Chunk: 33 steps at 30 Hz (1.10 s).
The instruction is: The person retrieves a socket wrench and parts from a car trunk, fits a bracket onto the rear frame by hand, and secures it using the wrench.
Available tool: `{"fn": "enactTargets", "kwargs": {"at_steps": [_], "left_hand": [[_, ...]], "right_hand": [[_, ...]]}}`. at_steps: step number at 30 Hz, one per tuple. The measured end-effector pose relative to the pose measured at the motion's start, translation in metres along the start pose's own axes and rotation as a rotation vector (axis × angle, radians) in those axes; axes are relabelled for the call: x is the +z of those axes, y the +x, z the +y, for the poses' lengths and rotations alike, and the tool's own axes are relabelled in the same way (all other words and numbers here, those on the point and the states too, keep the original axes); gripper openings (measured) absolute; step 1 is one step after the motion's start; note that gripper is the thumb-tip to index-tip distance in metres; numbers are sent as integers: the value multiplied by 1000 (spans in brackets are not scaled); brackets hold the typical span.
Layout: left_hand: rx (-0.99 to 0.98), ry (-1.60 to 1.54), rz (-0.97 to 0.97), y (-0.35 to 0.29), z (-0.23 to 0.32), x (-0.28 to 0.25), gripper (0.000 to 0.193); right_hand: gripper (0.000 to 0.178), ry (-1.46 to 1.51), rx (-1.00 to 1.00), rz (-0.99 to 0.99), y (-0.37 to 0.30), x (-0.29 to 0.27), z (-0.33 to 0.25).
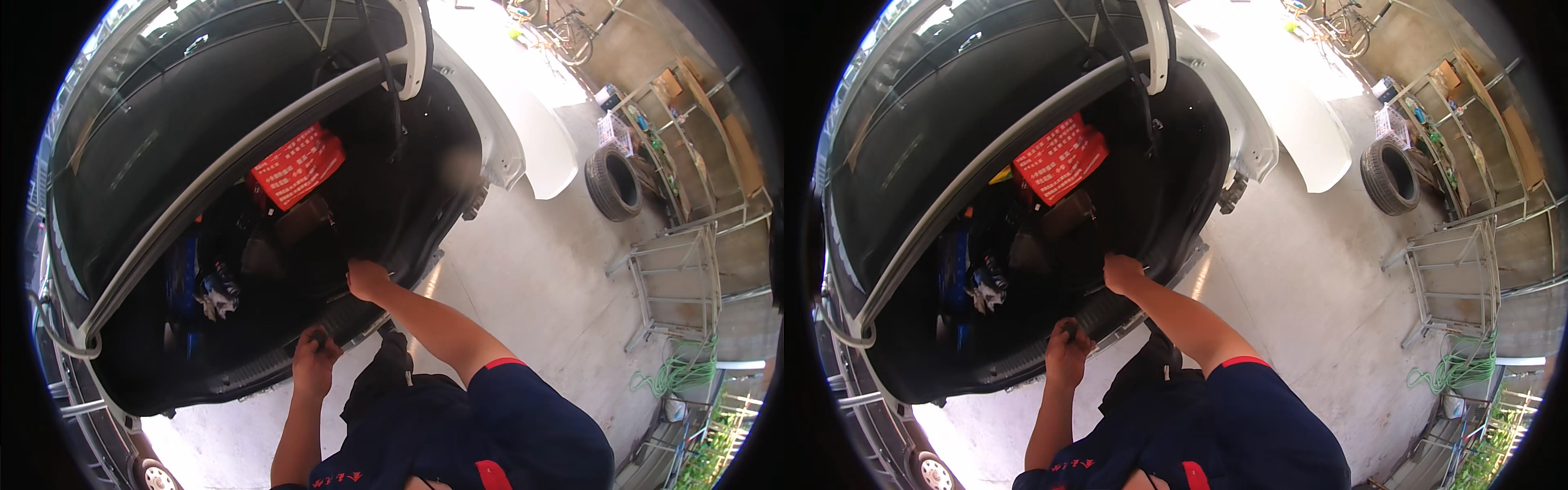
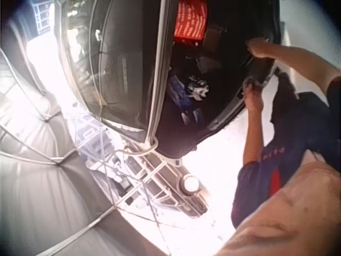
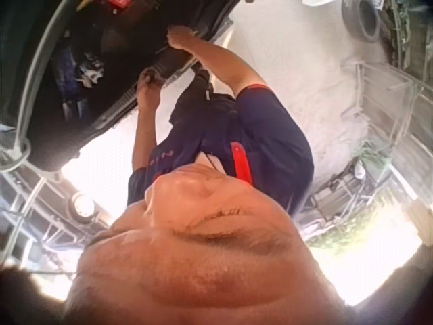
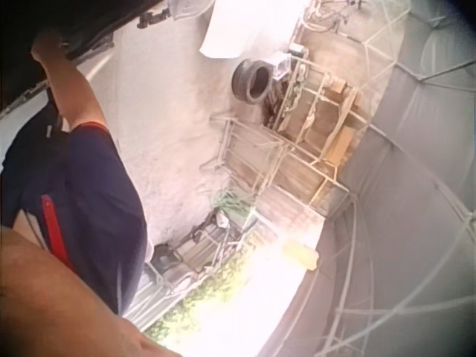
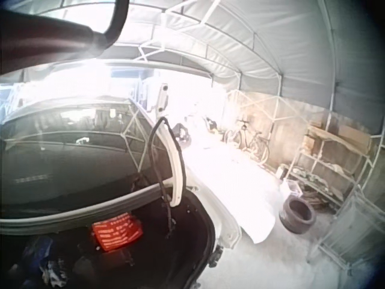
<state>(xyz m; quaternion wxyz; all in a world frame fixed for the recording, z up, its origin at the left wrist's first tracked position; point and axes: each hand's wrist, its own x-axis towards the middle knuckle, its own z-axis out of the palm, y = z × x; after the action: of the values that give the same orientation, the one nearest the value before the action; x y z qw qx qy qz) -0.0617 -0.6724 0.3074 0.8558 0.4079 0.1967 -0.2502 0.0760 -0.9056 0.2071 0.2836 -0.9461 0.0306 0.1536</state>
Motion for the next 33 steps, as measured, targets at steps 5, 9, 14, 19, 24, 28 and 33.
{"fn": "enactTargets", "kwargs": {"at_steps": [5,9,14,19,24,28,33], "left_hand": [[30,158,21,76,9,51,35],[22,31,-199,120,25,130,39],[24,197,-261,136,32,200,38],[4,219,-207,144,0,272,40],[27,69,-175,160,-37,363,41],[189,9,-307,174,-57,401,36],[227,92,-89,166,-72,441,36]], "right_hand": [[30,-120,50,-59,39,7,8],[27,-247,-132,-53,41,-4,27],[36,197,-137,-154,-13,-91,22],[34,482,-330,-312,-56,-105,99],[31,581,-406,-508,-109,-283,160],[30,595,-551,-581,-110,-407,200],[20,487,-747,-289,-77,-508,218]]}}
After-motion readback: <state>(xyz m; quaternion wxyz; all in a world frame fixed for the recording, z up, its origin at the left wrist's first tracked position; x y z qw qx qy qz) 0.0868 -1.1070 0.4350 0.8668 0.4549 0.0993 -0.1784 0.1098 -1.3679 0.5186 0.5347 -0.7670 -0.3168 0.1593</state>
